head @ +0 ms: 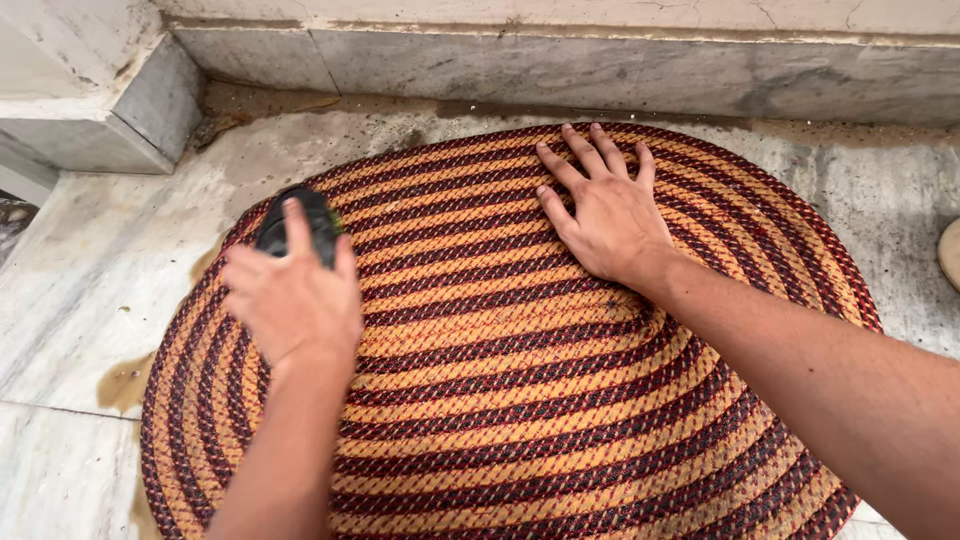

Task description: The person pours a liquid from a mug onto a woven mat and scrubs the surface with a handheld brush.

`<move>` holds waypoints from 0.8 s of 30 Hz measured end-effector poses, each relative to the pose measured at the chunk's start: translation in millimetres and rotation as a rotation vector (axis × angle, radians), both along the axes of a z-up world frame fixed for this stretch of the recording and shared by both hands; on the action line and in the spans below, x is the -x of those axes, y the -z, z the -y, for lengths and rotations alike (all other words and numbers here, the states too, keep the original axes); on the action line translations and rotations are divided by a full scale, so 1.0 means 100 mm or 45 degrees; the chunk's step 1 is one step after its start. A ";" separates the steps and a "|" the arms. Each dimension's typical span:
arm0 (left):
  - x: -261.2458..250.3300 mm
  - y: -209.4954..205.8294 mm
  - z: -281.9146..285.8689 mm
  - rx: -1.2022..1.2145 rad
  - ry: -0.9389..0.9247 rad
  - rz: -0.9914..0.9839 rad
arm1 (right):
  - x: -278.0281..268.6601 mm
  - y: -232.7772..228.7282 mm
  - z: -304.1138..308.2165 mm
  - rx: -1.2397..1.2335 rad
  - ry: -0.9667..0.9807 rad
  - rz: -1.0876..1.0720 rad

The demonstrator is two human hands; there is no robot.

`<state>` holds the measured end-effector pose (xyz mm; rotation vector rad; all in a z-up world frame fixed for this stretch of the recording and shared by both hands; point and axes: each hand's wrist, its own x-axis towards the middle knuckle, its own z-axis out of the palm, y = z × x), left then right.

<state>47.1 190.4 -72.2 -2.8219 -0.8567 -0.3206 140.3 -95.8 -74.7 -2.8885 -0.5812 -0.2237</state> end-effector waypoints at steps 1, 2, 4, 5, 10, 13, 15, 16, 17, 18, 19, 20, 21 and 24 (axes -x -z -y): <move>0.10 0.01 -0.15 -0.066 0.002 0.026 | 0.00 0.00 0.00 -0.003 0.002 0.004; 0.21 0.03 -0.29 -0.132 0.003 0.052 | 0.00 0.00 -0.01 -0.005 0.005 0.008; 0.40 0.06 -0.54 -0.044 -0.056 0.006 | 0.00 0.00 -0.01 -0.018 0.006 0.012; 0.49 0.09 -0.64 -0.030 -0.079 0.006 | 0.01 -0.01 -0.01 -0.030 0.005 0.013; 0.90 0.16 -1.02 -0.028 -0.123 0.120 | 0.02 -0.02 -0.01 -0.038 -0.010 0.013; 1.10 0.08 -1.02 0.076 -0.287 0.179 | 0.02 0.01 -0.01 -0.051 -0.003 0.050; 1.18 0.00 -0.90 0.029 -0.274 0.199 | 0.01 0.03 -0.03 -0.057 0.000 0.068; 1.18 -0.04 -0.81 0.006 -0.268 0.210 | -0.01 0.03 -0.02 -0.048 0.003 0.070; 1.12 -0.09 -0.69 0.060 -0.241 0.271 | -0.01 0.04 -0.01 -0.043 0.005 0.066; 1.01 -0.12 -0.52 0.114 -0.213 0.333 | 0.00 0.04 -0.01 -0.038 0.008 0.062; 0.90 -0.15 -0.31 0.172 -0.185 0.388 | 0.00 0.05 -0.01 -0.045 -0.001 0.067; 0.79 -0.19 -0.07 0.278 -0.107 0.425 | -0.01 0.05 -0.01 -0.051 -0.010 0.072; 0.67 -0.24 0.20 0.385 -0.030 0.464 | -0.02 0.06 0.00 -0.056 -0.020 0.079; 0.30 -0.38 1.11 0.406 0.136 0.537 | -0.01 0.07 0.01 -0.084 -0.028 0.079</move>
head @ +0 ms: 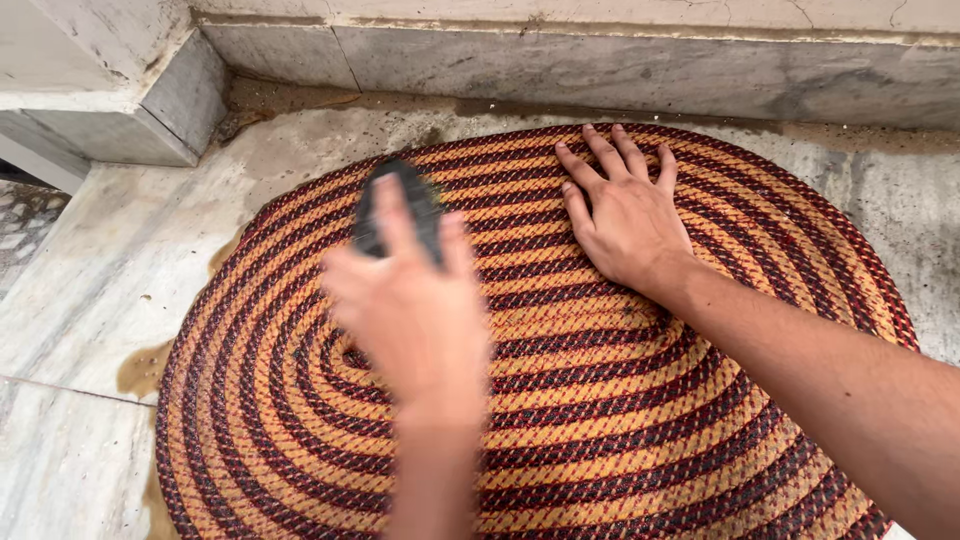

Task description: The person pours a liquid from a mug onto a woven mat and scrubs the surface with a handheld brush.

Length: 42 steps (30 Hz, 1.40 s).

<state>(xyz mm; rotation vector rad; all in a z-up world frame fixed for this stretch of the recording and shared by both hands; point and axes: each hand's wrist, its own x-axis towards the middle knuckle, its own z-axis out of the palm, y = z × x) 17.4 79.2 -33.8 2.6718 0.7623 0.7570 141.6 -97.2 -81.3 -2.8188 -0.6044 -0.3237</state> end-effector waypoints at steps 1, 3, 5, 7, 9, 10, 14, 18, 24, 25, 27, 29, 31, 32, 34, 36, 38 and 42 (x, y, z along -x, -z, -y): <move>-0.10 -0.06 0.26 0.012 0.023 -0.001 | -0.01 0.01 0.01 -0.002 -0.003 0.005; -0.27 -0.14 0.66 0.026 0.052 -0.026 | -0.01 0.04 0.03 -0.005 -0.008 0.014; -0.33 -0.14 0.87 0.043 0.075 -0.066 | -0.04 0.05 0.07 0.086 -0.051 0.075; -0.34 -0.07 0.96 0.075 0.109 -0.096 | -0.08 0.06 0.08 0.085 -0.062 0.093; -0.33 0.01 0.95 0.102 0.099 -0.202 | -0.08 0.08 0.05 -0.004 -0.042 0.060; -0.32 0.05 0.94 0.116 0.094 -0.257 | -0.06 0.09 0.05 -0.006 -0.041 0.067; -0.25 0.15 0.78 -0.084 0.106 -0.213 | -0.02 0.05 0.04 -0.051 -0.037 0.075; -0.20 0.18 0.57 -0.176 0.092 -0.295 | 0.00 0.03 0.03 -0.079 -0.046 0.079; -0.06 0.21 0.06 -0.365 0.029 -0.357 | 0.00 0.02 0.03 -0.068 -0.045 0.061; -0.02 0.22 -0.03 -0.371 0.021 -0.398 | -0.01 0.02 0.03 -0.068 -0.046 0.056; 0.04 0.24 -0.26 -0.410 -0.026 -0.401 | -0.02 0.01 0.02 -0.067 -0.045 0.046; 0.12 0.27 -0.50 -0.452 -0.078 -0.416 | -0.02 0.02 0.02 -0.058 -0.037 0.034; 0.22 0.27 -0.74 -0.473 -0.148 -0.472 | -0.03 0.01 0.03 -0.062 -0.027 0.027; 0.27 0.27 -0.84 -0.471 -0.188 -0.515 | -0.03 0.01 0.03 -0.071 -0.024 0.023; 0.42 0.24 -1.00 -0.480 -0.274 -0.608 | 0.03 0.01 0.01 -0.073 -0.028 0.006; 0.45 0.21 -1.11 -0.495 -0.353 -0.660 | 0.00 -0.01 0.01 -0.050 -0.021 0.028; 0.42 0.20 -1.10 -0.498 -0.364 -0.621 | -0.01 -0.02 0.01 -0.055 -0.020 0.044; 0.29 0.15 -0.77 -0.451 -0.284 -0.500 | 0.00 -0.01 0.00 -0.044 -0.026 0.046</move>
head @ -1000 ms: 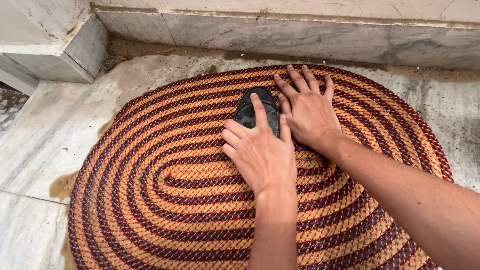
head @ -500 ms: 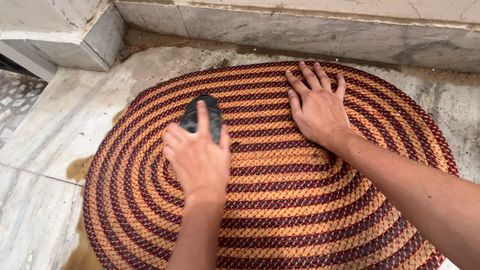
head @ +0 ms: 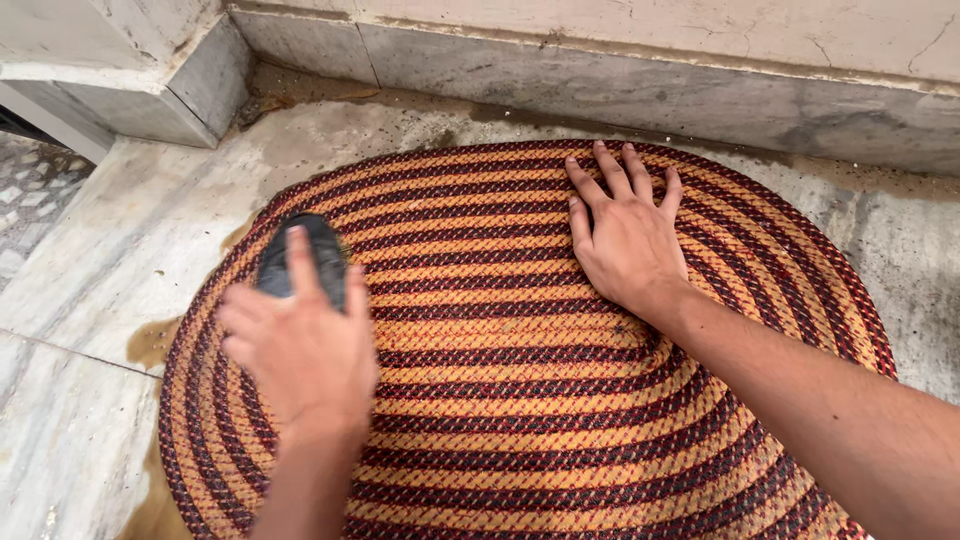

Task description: The person pours a liquid from a mug onto a woven mat and scrubs the surface with a handheld brush.

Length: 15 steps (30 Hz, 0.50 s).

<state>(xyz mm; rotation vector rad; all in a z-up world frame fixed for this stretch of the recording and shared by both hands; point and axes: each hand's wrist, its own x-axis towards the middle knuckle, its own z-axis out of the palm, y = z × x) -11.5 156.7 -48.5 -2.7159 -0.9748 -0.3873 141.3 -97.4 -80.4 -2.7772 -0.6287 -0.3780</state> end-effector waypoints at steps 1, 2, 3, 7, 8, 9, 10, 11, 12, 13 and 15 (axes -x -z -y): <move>-0.08 -0.02 0.15 0.027 0.054 0.066 | 0.00 0.00 -0.01 -0.008 -0.002 0.002; -0.16 -0.04 0.31 0.054 0.108 0.132 | 0.00 -0.01 -0.01 -0.016 -0.003 0.005; -0.24 -0.06 0.46 0.128 0.143 0.108 | 0.00 -0.01 0.01 -0.020 -0.003 0.004; -0.46 -0.09 0.99 0.195 0.309 0.201 | 0.00 0.00 0.00 -0.015 0.005 0.000; -0.48 -0.08 1.08 0.222 0.317 0.187 | 0.00 0.01 0.00 -0.016 0.004 0.005; -0.49 -0.06 1.15 0.248 0.323 0.173 | 0.01 0.01 0.00 -0.017 0.001 0.008; -0.50 -0.05 1.18 0.275 0.329 0.159 | 0.01 0.01 0.00 -0.022 0.007 0.005; -0.48 -0.05 1.17 0.262 0.320 0.135 | 0.01 0.01 0.00 -0.028 0.013 -0.004; -0.45 -0.04 1.15 0.249 0.312 0.111 | 0.02 0.01 0.00 -0.034 0.018 -0.013; -0.46 -0.04 1.14 0.238 0.310 0.097 | 0.00 0.01 0.01 -0.021 0.020 -0.007; -0.44 -0.04 1.05 0.185 0.337 0.102 | 0.00 0.02 -0.01 0.004 0.016 -0.005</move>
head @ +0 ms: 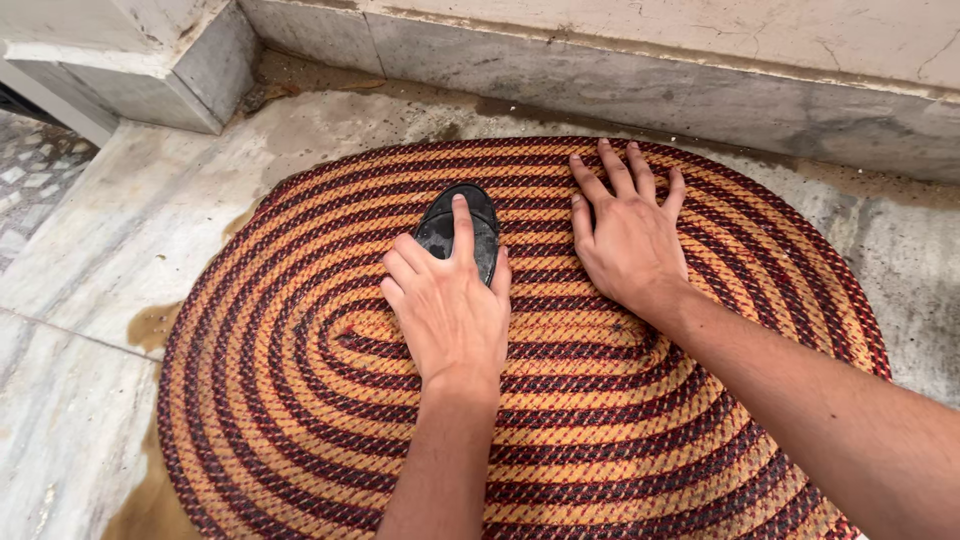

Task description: The person pours a liquid from a mug onto a woven mat and scrubs the surface with a handheld brush.

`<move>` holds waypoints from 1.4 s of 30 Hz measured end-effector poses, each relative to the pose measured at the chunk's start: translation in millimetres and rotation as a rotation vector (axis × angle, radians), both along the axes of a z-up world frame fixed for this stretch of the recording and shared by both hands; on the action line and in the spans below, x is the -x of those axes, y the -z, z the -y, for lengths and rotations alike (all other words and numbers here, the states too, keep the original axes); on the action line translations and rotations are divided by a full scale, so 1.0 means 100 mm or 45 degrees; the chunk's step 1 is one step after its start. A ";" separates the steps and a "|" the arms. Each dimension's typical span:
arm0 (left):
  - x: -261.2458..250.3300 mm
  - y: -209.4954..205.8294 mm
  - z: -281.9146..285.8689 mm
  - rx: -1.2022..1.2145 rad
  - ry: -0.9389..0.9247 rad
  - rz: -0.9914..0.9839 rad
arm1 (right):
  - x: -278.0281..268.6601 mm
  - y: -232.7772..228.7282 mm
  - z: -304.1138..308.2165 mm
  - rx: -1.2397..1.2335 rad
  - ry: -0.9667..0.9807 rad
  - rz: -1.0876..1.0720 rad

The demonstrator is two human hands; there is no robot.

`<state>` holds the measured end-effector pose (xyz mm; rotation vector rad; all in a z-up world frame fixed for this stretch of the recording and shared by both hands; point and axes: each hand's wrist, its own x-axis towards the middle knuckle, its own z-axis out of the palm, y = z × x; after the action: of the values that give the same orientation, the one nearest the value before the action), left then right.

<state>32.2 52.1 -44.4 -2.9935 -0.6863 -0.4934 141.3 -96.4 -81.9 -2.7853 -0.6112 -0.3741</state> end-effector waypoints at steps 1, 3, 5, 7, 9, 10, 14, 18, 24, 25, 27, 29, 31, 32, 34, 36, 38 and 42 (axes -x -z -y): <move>0.03 -0.01 -0.06 -0.027 0.009 0.002 | 0.01 0.00 0.00 0.001 -0.008 -0.001; 0.07 -0.02 -0.16 0.014 -0.013 -0.115 | -0.01 -0.01 0.01 0.001 -0.016 0.007; 0.07 -0.01 -0.26 -0.014 -0.028 -0.138 | -0.04 -0.01 0.00 0.014 -0.007 0.002; 0.14 0.01 -0.42 -0.120 -0.048 -0.102 | -0.01 -0.01 0.00 0.023 -0.009 -0.021; 0.22 0.02 -0.62 -0.127 -0.088 -0.153 | 0.00 -0.02 0.01 0.010 -0.009 -0.043; 0.23 0.02 -0.73 -0.130 -0.105 -0.168 | 0.00 -0.02 0.00 0.020 -0.013 -0.031; 0.40 0.02 -1.17 -0.176 -0.176 -0.307 | -0.01 -0.03 0.00 0.035 -0.023 -0.008; 0.60 0.00 -1.50 -0.263 -0.269 -0.326 | 0.01 -0.03 -0.01 0.021 -0.019 -0.023; 0.53 -0.01 -1.27 -0.236 -0.250 -0.136 | 0.02 -0.03 0.00 -0.003 -0.017 -0.015; 0.46 -0.04 -1.17 -0.231 -0.212 -0.096 | 0.06 -0.03 0.01 -0.001 -0.026 -0.023; 0.26 -0.10 -0.90 -0.092 -0.190 -0.101 | 0.03 -0.05 -0.01 -0.015 -0.036 -0.007; 0.04 -0.16 -0.57 0.017 -0.124 -0.061 | 0.01 -0.06 -0.02 -0.010 -0.026 0.011; -0.13 -0.17 -0.27 0.077 -0.033 0.002 | 0.00 -0.06 -0.01 -0.013 -0.023 0.023; -0.19 -0.17 -0.14 0.097 0.008 0.021 | 0.02 -0.05 -0.01 -0.022 -0.024 0.020; -0.24 -0.13 0.08 0.137 0.080 0.045 | 0.05 -0.04 -0.01 -0.027 -0.021 0.020; -0.26 -0.07 0.21 0.178 0.142 0.062 | 0.03 -0.04 -0.01 -0.018 -0.017 0.033; -0.26 -0.02 0.19 0.131 0.142 0.046 | 0.00 -0.03 -0.02 -0.028 -0.011 0.034; -0.17 0.00 0.01 0.080 0.250 0.012 | 0.03 -0.04 0.01 -0.035 0.002 0.037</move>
<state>49.1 51.1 -44.6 -3.1365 -0.4173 -0.5035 138.2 -97.1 -78.3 -2.7591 -0.6059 -0.4208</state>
